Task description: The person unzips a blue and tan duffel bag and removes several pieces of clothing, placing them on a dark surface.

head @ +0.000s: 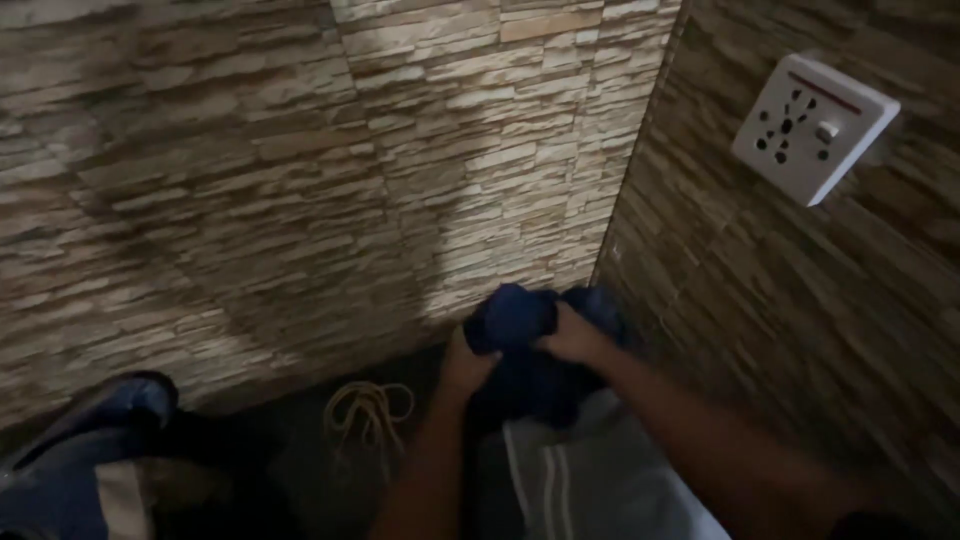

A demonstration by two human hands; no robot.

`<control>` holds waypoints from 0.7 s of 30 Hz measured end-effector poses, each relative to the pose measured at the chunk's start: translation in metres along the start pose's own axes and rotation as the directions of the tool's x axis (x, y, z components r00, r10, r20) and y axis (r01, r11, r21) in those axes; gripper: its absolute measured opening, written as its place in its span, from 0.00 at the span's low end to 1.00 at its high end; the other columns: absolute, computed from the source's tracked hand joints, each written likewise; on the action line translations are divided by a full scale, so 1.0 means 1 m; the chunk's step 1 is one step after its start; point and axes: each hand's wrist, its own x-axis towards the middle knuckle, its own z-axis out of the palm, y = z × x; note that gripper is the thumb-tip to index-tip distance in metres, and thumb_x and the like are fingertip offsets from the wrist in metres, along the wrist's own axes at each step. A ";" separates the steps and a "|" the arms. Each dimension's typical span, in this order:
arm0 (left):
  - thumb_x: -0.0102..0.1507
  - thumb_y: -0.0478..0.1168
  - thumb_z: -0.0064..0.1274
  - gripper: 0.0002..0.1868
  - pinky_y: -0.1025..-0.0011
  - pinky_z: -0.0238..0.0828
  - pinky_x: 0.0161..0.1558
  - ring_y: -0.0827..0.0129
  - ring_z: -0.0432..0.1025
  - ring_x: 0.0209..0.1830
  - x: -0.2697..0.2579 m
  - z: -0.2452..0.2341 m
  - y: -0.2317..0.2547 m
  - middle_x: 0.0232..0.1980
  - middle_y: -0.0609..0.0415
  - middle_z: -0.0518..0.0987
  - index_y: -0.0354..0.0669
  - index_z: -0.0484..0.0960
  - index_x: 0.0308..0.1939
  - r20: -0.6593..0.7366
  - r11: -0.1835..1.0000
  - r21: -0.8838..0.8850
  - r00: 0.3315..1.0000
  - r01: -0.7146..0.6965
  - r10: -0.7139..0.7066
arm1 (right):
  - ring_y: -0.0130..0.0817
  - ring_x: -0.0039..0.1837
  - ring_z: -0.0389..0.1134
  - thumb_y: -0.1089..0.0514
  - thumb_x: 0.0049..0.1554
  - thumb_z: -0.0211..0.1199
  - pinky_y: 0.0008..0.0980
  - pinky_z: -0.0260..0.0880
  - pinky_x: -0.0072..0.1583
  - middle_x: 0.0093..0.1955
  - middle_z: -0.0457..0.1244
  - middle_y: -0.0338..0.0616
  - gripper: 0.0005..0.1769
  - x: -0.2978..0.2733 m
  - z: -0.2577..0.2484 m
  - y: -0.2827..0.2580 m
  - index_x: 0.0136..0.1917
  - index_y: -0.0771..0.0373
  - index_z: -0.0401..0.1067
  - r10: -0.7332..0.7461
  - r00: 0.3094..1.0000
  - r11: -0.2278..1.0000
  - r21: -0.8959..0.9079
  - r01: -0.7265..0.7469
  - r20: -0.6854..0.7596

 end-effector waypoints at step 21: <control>0.64 0.51 0.54 0.29 0.53 0.66 0.66 0.40 0.70 0.65 -0.024 -0.046 -0.011 0.64 0.35 0.76 0.41 0.74 0.65 0.009 0.886 0.425 0.978 0.183 -0.207 | 0.50 0.84 0.36 0.24 0.56 0.50 0.64 0.31 0.76 0.84 0.41 0.53 0.54 -0.044 0.056 -0.055 0.80 0.65 0.47 -0.195 0.972 0.637 -0.737 0.226 0.130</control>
